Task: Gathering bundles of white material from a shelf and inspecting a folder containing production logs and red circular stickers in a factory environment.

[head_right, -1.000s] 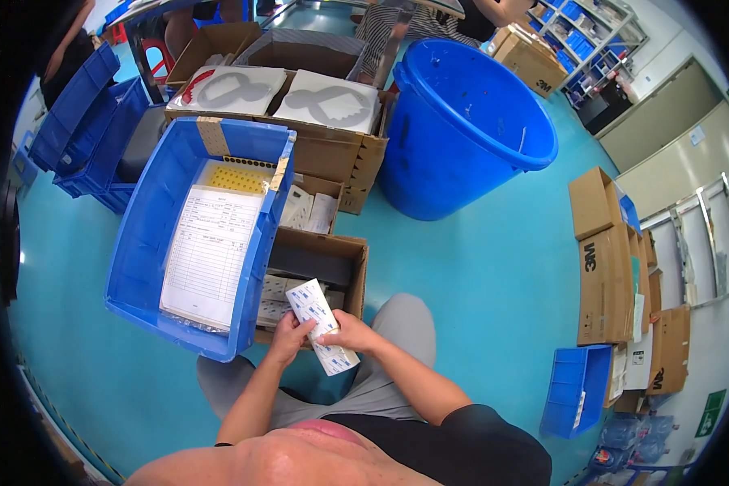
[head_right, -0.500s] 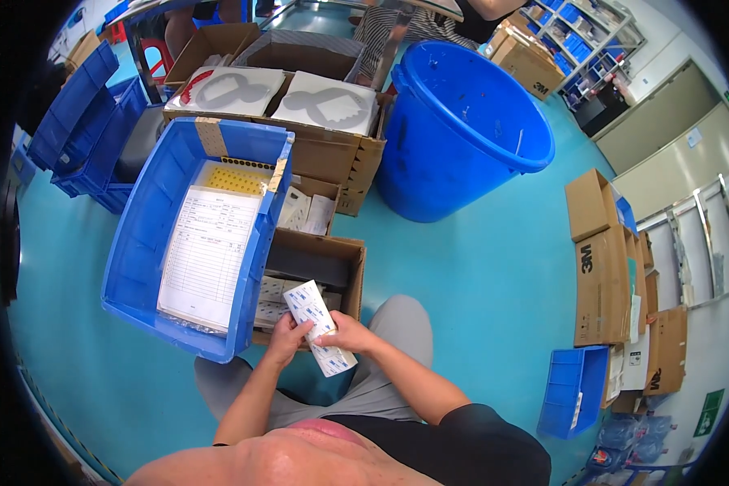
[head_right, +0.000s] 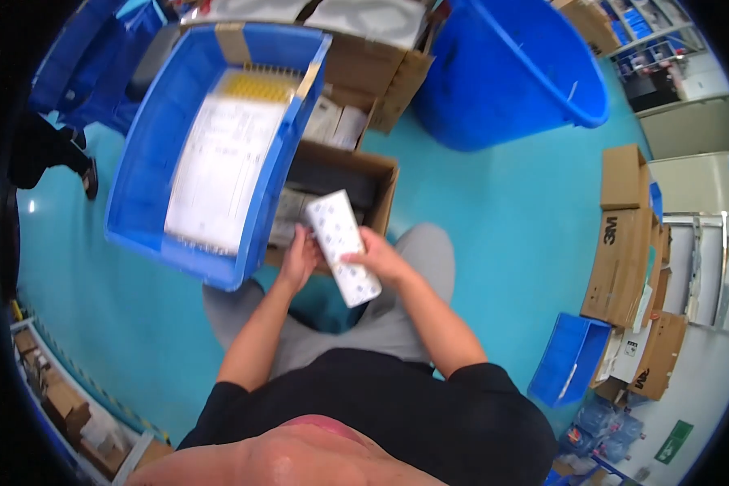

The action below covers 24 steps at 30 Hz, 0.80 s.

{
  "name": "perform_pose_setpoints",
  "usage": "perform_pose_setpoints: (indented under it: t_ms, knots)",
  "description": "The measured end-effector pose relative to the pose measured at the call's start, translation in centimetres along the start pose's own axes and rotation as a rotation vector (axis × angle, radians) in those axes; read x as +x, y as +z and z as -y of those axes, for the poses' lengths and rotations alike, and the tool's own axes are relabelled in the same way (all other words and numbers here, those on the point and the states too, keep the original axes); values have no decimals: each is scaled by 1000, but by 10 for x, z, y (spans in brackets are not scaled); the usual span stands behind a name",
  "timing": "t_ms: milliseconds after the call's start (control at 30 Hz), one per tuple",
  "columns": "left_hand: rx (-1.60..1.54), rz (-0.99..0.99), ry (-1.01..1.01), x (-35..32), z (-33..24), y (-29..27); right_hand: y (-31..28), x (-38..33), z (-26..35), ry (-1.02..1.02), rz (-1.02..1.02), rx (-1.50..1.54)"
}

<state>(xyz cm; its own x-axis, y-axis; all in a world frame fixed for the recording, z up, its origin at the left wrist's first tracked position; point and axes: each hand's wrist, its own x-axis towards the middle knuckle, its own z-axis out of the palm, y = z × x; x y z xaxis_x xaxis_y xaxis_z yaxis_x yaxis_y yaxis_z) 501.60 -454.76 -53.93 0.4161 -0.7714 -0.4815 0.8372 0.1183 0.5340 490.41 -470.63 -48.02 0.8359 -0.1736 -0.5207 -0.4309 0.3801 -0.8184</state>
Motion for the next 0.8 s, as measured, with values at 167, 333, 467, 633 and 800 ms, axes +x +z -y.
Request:
perform_pose_setpoints:
  t_ms: [167,333,467,633,800]
  knots:
    - [186,-75,15,0,1,1,-8,-6,31,-169,215,562]
    - [204,-56,36,-6,4,-3,15,-15,55,-354,426,961]
    - [194,-47,34,-8,3,-1,19,-18,60,-420,562,1076]
    - [205,-37,32,-8,2,-1,22,-23,65,-434,642,1115]
    - [177,-60,23,-7,0,-1,22,-22,71,-440,683,1131]
